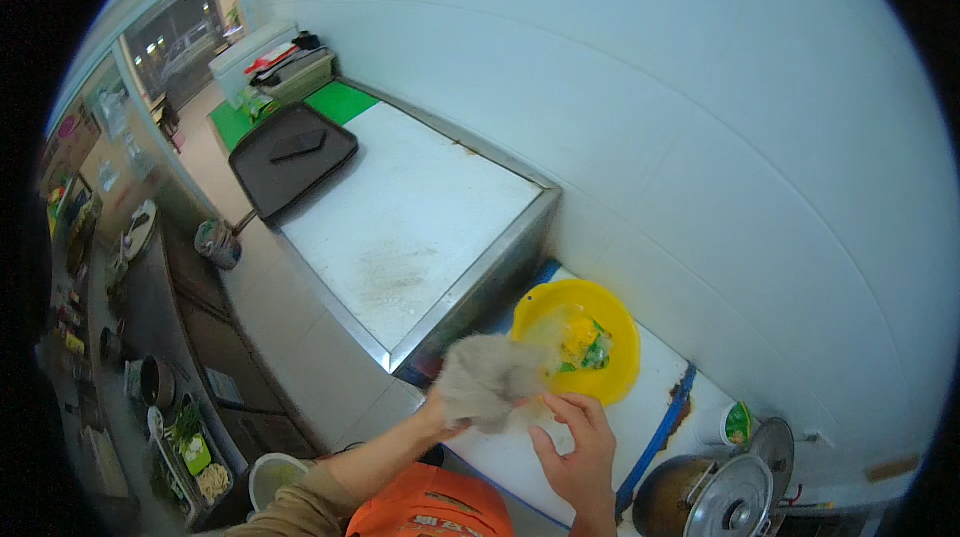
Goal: The person wipes a white wall and a freezer top with a cloth, repeatedly rinsing the cloth in a sink basin. They move items aside to access surfaces, wipe different sections, and return items to their original positions.
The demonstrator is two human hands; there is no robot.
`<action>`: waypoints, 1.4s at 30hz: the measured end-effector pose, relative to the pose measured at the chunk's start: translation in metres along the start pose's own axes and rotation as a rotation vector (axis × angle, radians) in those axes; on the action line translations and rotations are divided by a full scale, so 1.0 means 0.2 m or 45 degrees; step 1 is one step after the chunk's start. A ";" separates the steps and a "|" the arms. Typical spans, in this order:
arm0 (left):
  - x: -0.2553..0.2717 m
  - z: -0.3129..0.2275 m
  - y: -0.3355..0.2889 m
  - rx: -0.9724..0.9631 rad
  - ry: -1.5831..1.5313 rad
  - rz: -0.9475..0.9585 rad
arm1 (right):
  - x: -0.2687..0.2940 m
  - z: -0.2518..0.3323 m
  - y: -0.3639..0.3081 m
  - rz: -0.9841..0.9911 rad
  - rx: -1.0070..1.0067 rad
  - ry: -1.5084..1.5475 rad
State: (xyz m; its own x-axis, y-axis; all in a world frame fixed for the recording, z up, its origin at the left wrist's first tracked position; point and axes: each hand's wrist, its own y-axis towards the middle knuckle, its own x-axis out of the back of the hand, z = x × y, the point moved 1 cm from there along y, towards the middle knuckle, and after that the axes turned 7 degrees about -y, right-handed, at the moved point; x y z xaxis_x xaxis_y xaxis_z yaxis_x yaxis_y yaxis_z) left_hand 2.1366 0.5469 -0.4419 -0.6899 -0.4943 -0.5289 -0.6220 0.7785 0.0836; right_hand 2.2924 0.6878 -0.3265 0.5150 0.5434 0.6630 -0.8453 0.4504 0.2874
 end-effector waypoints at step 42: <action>2.08 -1.02 0.79 0.859 1.977 -0.920 | -0.62 -0.29 0.13 0.399 -0.434 -0.013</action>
State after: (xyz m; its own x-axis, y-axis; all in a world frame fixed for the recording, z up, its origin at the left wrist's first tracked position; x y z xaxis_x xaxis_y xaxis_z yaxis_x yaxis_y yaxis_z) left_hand 1.6756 0.3847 -0.4773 -0.3101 -0.3270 0.8927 -0.9505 0.0878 -0.2980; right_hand 2.2142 0.6742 -0.4415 0.2393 0.6843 0.6888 -0.8640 0.4737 -0.1704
